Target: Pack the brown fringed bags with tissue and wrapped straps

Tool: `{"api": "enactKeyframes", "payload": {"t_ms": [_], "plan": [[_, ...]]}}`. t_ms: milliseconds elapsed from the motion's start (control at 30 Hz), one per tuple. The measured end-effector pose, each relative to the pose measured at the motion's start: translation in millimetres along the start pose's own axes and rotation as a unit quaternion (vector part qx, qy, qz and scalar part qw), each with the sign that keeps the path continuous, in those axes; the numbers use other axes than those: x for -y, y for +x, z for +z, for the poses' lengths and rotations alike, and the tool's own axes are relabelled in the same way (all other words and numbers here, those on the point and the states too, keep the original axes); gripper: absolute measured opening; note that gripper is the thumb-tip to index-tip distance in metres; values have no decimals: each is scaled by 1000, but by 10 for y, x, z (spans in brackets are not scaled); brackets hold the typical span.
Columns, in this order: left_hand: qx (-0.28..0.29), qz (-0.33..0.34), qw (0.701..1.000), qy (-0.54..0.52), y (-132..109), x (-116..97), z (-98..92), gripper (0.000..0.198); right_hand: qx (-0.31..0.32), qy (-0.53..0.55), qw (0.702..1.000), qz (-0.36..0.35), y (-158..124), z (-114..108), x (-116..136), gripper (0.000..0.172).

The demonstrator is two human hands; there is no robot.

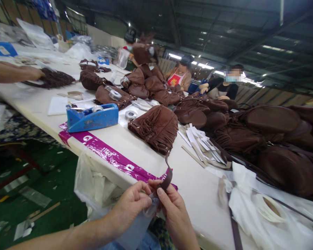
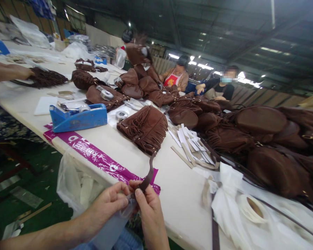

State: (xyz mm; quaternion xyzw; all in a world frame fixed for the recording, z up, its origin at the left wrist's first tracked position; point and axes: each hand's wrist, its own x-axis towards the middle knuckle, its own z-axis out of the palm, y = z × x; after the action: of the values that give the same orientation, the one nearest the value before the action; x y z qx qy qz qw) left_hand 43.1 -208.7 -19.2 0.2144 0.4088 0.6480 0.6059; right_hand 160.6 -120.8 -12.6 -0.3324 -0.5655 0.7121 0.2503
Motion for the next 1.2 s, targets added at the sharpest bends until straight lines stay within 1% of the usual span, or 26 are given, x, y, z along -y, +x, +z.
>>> {"api": "enactKeyframes", "payload": {"t_ms": [67,167,267,333,400,467,533,633,700,767,867,933,1000,1067,1133,1200], "plan": [[-3,6,1000,16,22,9,-13,36,-3,-16,1000,-8,-3,15,14,33],[-17,25,999,26,51,28,-18,38,2,-32,999,-13,-10,34,35,33],[-25,34,999,-15,56,41,-22,37,-9,-39,999,-14,-11,45,54,32],[-16,18,998,-61,47,32,-27,36,-17,-47,999,-12,-5,51,66,32],[-13,-12,994,-105,35,6,-33,37,-15,-54,998,-14,3,58,76,31],[-23,-52,989,-134,29,-25,-32,38,-4,-51,999,-19,12,70,83,30],[-37,-69,988,-134,32,-45,-23,39,10,-37,999,-19,20,88,90,30],[-51,-31,993,-98,49,-36,3,40,19,-20,1000,-11,25,112,104,32],[-48,-2,996,-79,66,-13,19,40,22,-21,999,-14,21,114,107,34],[-41,6,997,-70,81,5,30,40,22,-24,999,-16,6,93,90,36],[-30,-3,997,-77,86,7,41,38,-1,10,1000,0,-48,18,27,42],[-29,-22,996,-81,75,-6,45,38,-30,38,999,7,-110,-47,-24,43],[-34,-39,995,-80,57,-18,46,37,-69,19,997,0,-187,-102,-72,38],[-31,-44,995,-83,40,-20,49,37,-112,-27,993,-17,-268,-126,-120,32],[-28,-39,995,-86,27,-15,59,37,-138,-57,988,-29,-339,-113,-175,30],[-27,-36,995,-87,22,-12,81,36,-155,-60,985,-36,-387,-75,-236,30]]}}
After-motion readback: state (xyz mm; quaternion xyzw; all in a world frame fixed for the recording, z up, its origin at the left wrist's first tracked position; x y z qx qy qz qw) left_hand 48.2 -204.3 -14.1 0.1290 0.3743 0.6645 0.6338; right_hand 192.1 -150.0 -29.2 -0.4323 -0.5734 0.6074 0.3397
